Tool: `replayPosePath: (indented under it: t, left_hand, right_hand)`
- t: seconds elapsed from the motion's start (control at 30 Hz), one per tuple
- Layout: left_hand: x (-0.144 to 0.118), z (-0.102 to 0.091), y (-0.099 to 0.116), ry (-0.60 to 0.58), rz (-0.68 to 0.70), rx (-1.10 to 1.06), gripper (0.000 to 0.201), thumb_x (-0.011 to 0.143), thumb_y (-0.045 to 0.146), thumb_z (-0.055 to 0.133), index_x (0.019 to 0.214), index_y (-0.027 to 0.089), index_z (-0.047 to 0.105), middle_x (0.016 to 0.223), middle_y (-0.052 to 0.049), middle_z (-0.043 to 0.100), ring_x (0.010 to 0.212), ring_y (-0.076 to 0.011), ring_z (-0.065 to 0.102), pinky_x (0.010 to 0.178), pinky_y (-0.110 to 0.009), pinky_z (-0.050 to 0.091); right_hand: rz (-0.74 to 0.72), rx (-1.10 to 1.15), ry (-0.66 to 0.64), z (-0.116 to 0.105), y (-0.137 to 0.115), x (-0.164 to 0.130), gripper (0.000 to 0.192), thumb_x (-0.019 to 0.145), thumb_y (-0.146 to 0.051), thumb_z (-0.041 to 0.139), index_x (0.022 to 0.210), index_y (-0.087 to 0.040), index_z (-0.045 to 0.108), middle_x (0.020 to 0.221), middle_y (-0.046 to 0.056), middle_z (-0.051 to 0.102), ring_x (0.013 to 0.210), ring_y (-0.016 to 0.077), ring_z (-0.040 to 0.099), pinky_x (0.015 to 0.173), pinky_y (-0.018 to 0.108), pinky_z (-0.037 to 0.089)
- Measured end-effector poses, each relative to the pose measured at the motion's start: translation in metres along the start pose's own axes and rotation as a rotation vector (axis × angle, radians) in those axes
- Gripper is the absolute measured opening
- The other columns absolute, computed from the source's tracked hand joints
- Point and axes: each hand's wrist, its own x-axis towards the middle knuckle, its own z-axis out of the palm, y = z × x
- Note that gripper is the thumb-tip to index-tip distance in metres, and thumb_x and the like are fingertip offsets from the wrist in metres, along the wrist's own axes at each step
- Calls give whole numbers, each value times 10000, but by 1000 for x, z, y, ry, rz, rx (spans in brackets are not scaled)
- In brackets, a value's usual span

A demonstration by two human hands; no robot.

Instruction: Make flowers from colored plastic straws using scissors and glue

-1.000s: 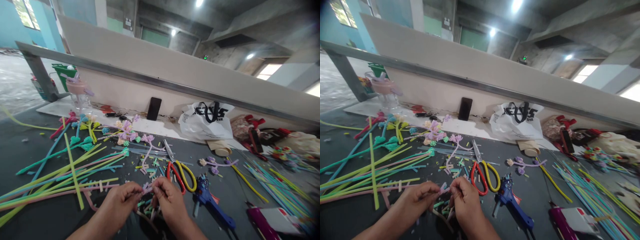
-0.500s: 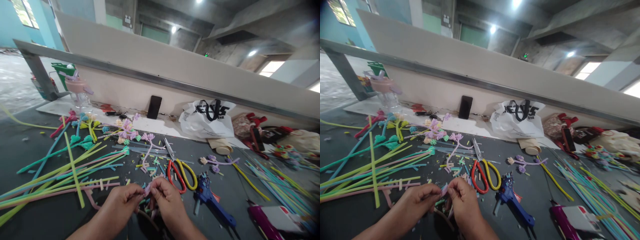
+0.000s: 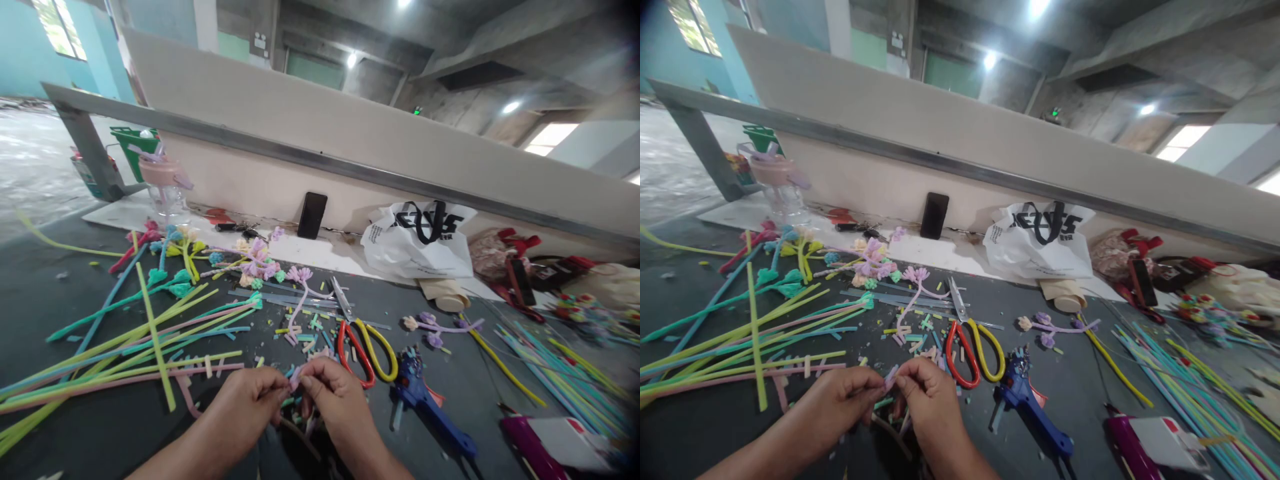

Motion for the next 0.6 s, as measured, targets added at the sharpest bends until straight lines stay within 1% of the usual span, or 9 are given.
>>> replayPosePath:
  t: [0.1,0.17,0.27,0.33,0.47,0.53,0.6]
  left_hand:
    - [-1,-3,0,-33,41,-54,226,711,265,435,627,175,624,530,36,530,517,-107,440,496,-193,288]
    - [-1,-5,0,-30,58,-83,202,688,223,426,625,173,611,548,39,533,526,-104,437,507,-192,293]
    - [0,-7,0,-38,49,-108,204,652,176,411,647,163,615,547,39,527,512,-99,418,499,-193,285]
    - [-1,-8,0,-23,44,-93,222,642,164,399,650,155,621,529,40,510,496,-96,399,481,-196,266]
    - [-3,-6,0,53,112,8,224,678,202,411,620,163,623,517,41,479,514,-103,397,487,-204,252]
    - [-4,-4,-1,65,132,31,234,708,240,421,584,166,605,504,43,467,513,-103,400,489,-203,252]
    - [-4,-2,-1,66,128,21,273,737,298,428,553,167,582,489,44,458,497,-100,396,478,-202,251]
  right_hand:
    - [-16,-56,32,-1,-1,0,180,668,-351,625,666,-173,650,429,-34,526,367,100,485,390,197,361]
    - [-38,-55,49,-2,-2,0,232,658,-387,633,738,-174,679,488,-16,571,371,105,502,394,212,384]
    - [-55,-9,58,-4,-2,1,347,655,-454,630,859,-177,672,601,2,613,367,102,513,383,222,399]
    - [-63,10,47,-6,-1,2,373,673,-472,616,896,-175,650,622,-3,605,363,92,510,377,214,395]
    - [-58,40,-9,-6,3,4,342,709,-453,593,908,-175,605,624,-26,578,363,76,497,373,199,387]
    - [-32,69,-38,-4,4,5,338,707,-436,596,926,-179,582,620,-40,568,355,70,485,366,195,383]
    - [4,86,-66,-2,3,5,321,686,-416,613,891,-172,574,597,-49,564,337,63,468,352,187,366]
